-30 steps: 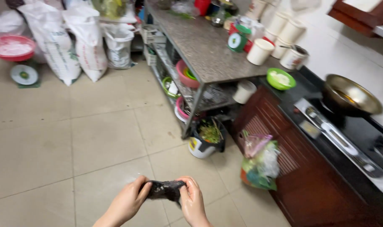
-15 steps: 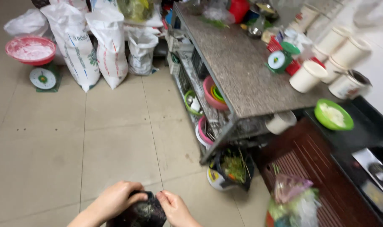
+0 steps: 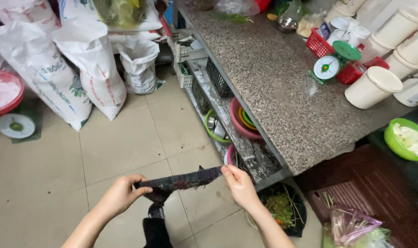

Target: Clean the countertops using a damp cloth after rinsing it in the sink.

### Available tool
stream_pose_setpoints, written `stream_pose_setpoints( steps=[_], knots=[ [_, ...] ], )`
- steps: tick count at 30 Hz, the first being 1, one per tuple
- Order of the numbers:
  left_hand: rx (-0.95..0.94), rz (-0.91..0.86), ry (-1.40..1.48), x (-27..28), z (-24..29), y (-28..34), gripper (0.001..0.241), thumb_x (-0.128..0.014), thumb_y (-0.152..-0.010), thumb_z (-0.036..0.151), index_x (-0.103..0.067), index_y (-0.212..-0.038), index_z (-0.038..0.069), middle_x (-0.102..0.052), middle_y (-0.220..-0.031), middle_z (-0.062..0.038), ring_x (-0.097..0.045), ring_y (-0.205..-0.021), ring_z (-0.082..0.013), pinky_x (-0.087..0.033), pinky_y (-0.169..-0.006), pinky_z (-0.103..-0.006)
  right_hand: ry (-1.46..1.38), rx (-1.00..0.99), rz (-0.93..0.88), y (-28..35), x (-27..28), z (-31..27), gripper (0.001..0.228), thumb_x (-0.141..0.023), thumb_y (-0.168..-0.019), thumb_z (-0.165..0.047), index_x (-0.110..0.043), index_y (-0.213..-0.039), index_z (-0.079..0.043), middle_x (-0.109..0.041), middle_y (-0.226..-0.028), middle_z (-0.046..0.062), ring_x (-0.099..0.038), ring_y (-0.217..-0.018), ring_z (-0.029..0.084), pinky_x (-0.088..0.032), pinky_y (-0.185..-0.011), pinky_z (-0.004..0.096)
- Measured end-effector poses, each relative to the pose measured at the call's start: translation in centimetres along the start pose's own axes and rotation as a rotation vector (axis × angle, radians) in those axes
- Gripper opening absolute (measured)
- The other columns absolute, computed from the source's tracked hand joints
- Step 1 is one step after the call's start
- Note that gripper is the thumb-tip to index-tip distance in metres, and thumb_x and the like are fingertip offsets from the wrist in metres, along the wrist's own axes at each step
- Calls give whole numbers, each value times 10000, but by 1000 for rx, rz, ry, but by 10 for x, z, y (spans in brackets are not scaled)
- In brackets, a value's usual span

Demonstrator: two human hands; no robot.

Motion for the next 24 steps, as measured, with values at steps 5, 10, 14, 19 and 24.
stream_pose_setpoints(
  steps=[5,10,14,19,24],
  knots=[
    [-143,-22,47,101,50,-148,159,-749,-857,233,-808,-939,110,-841,-834,-26,-733,-744,-185,-559,-726,-349,3,-191,-64,-108,2,-34,293,-521,-1035,-314,-677,-1009,-68,-682,-623,32,-584,-535,77,-468,-532,239],
    [-160,-39,-201,166,66,-307,236,-778,-825,238,-845,-1048,198,-775,-960,-30,-701,-809,-233,-555,-744,-367,7,-253,-50,-231,-5,-29,323,-536,-1052,-317,-633,-949,-27,-771,-706,86,-586,-544,88,-497,-553,247],
    [-292,-40,-240,202,75,-451,186,-761,-834,197,-835,-1000,159,-801,-936,-56,-726,-844,-229,-561,-759,-367,-54,-252,41,-351,-1,-11,347,-509,-1048,-327,-631,-895,-40,-773,-710,72,-592,-535,95,-505,-551,257],
    [-466,36,-118,247,128,-634,183,-729,-901,153,-779,-1058,72,-787,-928,-115,-745,-796,-213,-568,-755,-340,-42,-128,169,-517,47,-41,377,-515,-1081,-312,-635,-915,6,-783,-750,50,-574,-575,88,-464,-573,252],
    [-776,105,67,343,253,-760,167,-693,-963,28,-719,-1128,32,-764,-1102,-66,-683,-987,-114,-536,-892,-280,-40,147,300,-650,108,-159,326,-521,-1083,-260,-706,-1169,-6,-735,-831,44,-579,-706,70,-506,-664,241]
  ],
)
Point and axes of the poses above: each hand's wrist, its own y-axis away from the middle knuckle, its own x-axis out of the back of the hand, z = x × y, the point moved 3 cm from there along -y, towards the middle knuckle
